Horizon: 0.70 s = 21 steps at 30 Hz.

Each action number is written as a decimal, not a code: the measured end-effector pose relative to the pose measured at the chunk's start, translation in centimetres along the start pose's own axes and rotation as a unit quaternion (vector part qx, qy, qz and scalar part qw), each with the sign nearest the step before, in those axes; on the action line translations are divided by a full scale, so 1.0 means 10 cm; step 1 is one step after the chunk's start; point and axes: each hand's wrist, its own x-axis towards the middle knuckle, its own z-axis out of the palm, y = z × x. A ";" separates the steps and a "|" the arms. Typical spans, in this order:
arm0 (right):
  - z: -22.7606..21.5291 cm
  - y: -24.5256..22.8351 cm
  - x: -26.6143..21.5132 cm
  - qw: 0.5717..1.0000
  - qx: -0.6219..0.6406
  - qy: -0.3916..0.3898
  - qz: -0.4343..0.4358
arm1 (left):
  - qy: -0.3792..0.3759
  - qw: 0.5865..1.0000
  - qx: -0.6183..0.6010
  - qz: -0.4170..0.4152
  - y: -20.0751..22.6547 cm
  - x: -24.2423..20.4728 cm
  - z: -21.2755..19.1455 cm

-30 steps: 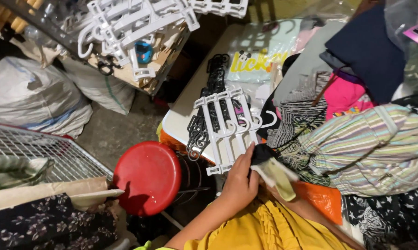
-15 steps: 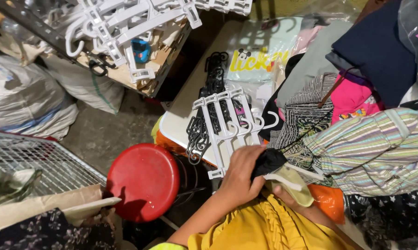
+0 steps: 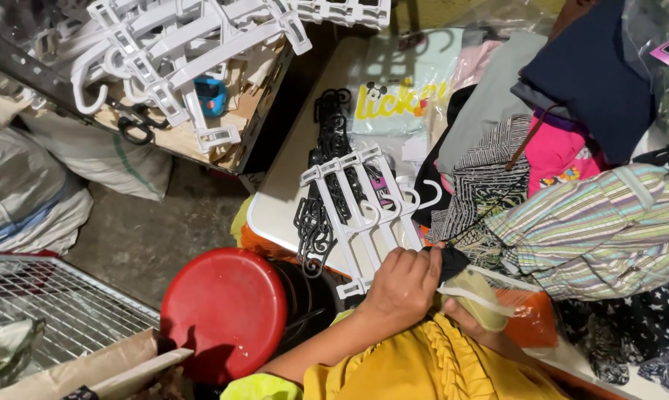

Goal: The recorder uses a tagging gun to attach labels to clothing items and then places them onto plastic hangers in a stockroom.

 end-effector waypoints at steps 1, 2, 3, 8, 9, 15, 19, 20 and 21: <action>0.00 -0.05 -0.02 1.000 0.000 0.001 0.002 | -0.001 1.000 -0.002 0.001 -0.02 -0.02 0.01; 0.00 -0.11 -0.03 0.999 0.042 0.015 0.016 | -0.008 1.000 0.006 0.011 -0.04 -0.05 0.02; 0.01 -0.16 -0.05 0.996 0.084 0.029 0.030 | -0.016 1.000 0.015 0.022 -0.06 -0.07 0.02; 0.12 -0.02 -0.01 0.993 0.087 0.006 0.079 | -0.044 0.991 -0.122 -0.026 -0.18 -0.36 0.29; 0.18 0.09 0.00 0.995 0.069 0.007 0.066 | -0.043 0.978 -0.195 -0.061 -0.21 -0.43 0.36; 0.51 0.64 -0.09 0.982 0.119 0.135 0.055 | -0.017 0.958 -0.272 -0.092 -0.75 -1.18 1.07; 0.46 0.46 -0.17 0.984 0.048 0.164 0.050 | -0.058 0.949 -0.189 -0.247 -1.25 -1.20 1.15; 0.43 0.41 -0.18 0.984 0.012 0.174 0.043 | -0.042 0.953 -0.150 -0.261 -1.34 -1.15 1.15; 0.40 0.36 -0.19 0.982 -0.024 0.184 0.036 | -0.024 0.955 -0.110 -0.273 -1.44 -1.09 1.16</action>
